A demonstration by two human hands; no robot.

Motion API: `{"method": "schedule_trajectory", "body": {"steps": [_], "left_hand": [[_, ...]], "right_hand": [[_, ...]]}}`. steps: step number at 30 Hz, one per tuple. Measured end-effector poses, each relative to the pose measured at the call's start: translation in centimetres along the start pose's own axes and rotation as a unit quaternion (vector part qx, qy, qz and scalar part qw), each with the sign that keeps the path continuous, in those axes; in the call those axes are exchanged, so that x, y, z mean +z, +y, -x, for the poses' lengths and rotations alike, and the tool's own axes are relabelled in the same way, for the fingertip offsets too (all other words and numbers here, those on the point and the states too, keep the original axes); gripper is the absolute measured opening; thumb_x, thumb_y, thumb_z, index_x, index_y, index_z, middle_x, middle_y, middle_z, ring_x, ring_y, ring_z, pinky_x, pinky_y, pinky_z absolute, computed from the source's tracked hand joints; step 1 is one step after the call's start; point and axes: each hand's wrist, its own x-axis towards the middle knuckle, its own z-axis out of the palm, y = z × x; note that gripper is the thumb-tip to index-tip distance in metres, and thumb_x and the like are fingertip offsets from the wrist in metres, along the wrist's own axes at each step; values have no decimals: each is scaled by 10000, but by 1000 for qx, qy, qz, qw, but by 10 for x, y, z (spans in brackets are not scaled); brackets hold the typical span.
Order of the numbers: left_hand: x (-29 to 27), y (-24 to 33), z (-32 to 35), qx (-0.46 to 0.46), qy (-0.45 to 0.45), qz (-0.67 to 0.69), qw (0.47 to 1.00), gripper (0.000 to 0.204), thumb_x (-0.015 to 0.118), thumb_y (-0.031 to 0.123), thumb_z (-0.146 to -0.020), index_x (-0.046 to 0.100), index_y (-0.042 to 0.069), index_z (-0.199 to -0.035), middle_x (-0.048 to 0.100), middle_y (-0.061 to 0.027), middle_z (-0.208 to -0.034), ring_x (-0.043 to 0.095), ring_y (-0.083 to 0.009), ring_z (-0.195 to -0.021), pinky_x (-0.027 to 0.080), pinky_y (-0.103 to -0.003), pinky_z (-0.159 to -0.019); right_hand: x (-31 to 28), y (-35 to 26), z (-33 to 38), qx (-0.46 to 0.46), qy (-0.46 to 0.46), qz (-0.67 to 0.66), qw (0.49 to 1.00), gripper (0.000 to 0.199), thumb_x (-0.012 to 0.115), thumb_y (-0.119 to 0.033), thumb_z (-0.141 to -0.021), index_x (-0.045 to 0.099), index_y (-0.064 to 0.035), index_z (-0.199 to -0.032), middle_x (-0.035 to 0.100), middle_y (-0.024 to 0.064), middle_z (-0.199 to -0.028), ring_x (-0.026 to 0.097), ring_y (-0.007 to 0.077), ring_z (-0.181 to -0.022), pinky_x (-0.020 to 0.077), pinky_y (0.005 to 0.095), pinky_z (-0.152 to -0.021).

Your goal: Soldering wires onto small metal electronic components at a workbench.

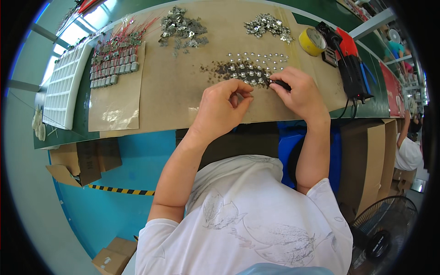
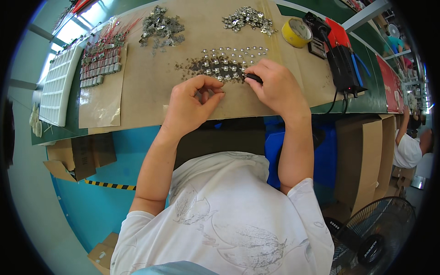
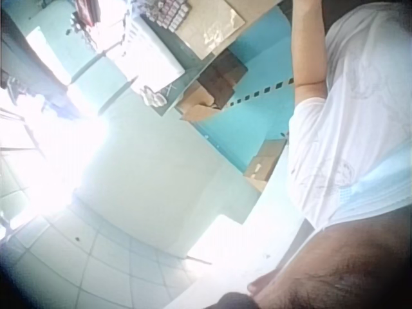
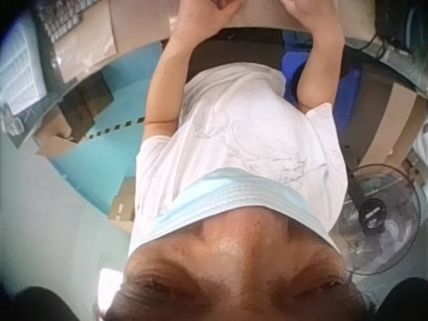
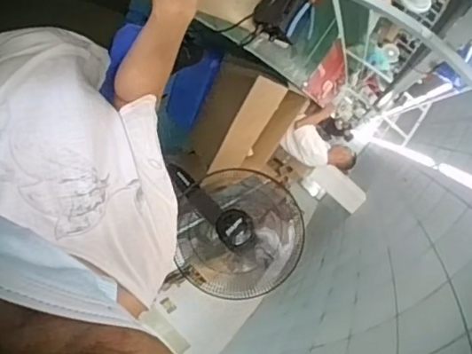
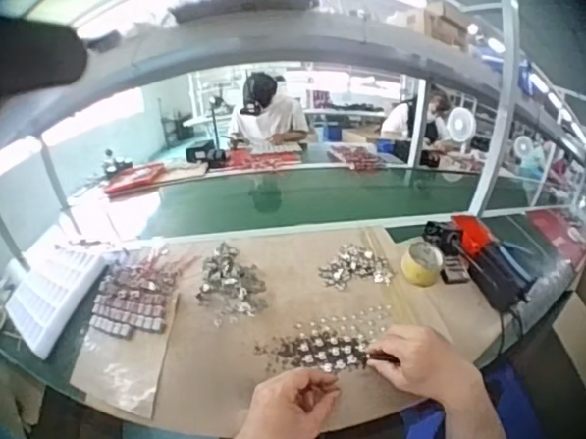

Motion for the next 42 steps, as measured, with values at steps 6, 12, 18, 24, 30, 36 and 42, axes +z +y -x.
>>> {"method": "schedule_trajectory", "body": {"steps": [6,12,18,24,30,36,42], "left_hand": [[-1,0,-1,7,4,-4,1000,184,816,-3,-895,774,-2,-1074,751,-1,-877,541,-37,-689,472,-223,-627],[-1,-2,-2,-3,2,21,1000,197,803,-18,-907,758,3,-1097,759,-3,-926,543,-29,-727,470,-218,-639],[-3,-1,-1,-22,-10,31,999,215,783,-33,-930,745,10,-1138,769,-5,-987,595,-33,-806,479,-210,-675],[-4,-3,-1,-34,-28,49,998,231,776,-35,-939,739,2,-1163,778,-19,-1000,640,-43,-859,508,-213,-720],[-3,1,-2,-24,-6,44,999,236,790,-26,-933,747,-8,-1164,784,-26,-991,582,-24,-796,487,-200,-684],[-2,1,-2,-24,-1,30,999,238,826,4,-913,759,-9,-1141,776,-11,-978,495,-5,-706,450,-187,-631],[0,-1,-1,-21,5,30,999,230,842,18,-901,767,-12,-1117,753,5,-921,491,-6,-687,446,-191,-616]], "right_hand": [[-8,-12,-2,-10,25,-4,1000,285,823,-35,-854,781,-54,-1135,707,128,-971,705,351,-860,576,426,-747],[8,-38,11,-82,38,-89,992,407,836,31,-782,785,-77,-1171,727,95,-990,744,274,-802,594,373,-672],[25,-35,15,-138,75,-62,986,388,857,4,-766,787,-90,-1135,742,81,-987,741,276,-762,601,371,-634],[24,-38,17,-146,93,-52,984,340,855,-2,-754,771,-78,-1074,738,83,-965,727,296,-754,593,384,-628],[3,-18,19,-57,79,-39,995,229,821,-20,-816,755,-50,-1034,725,115,-923,723,302,-778,589,395,-678],[-13,10,13,13,50,-48,998,140,823,-78,-885,784,-21,-1007,725,130,-909,687,319,-762,563,383,-675],[-13,13,3,13,25,-24,999,186,841,-107,-872,793,-22,-1030,716,145,-903,685,342,-794,561,415,-708]]}}
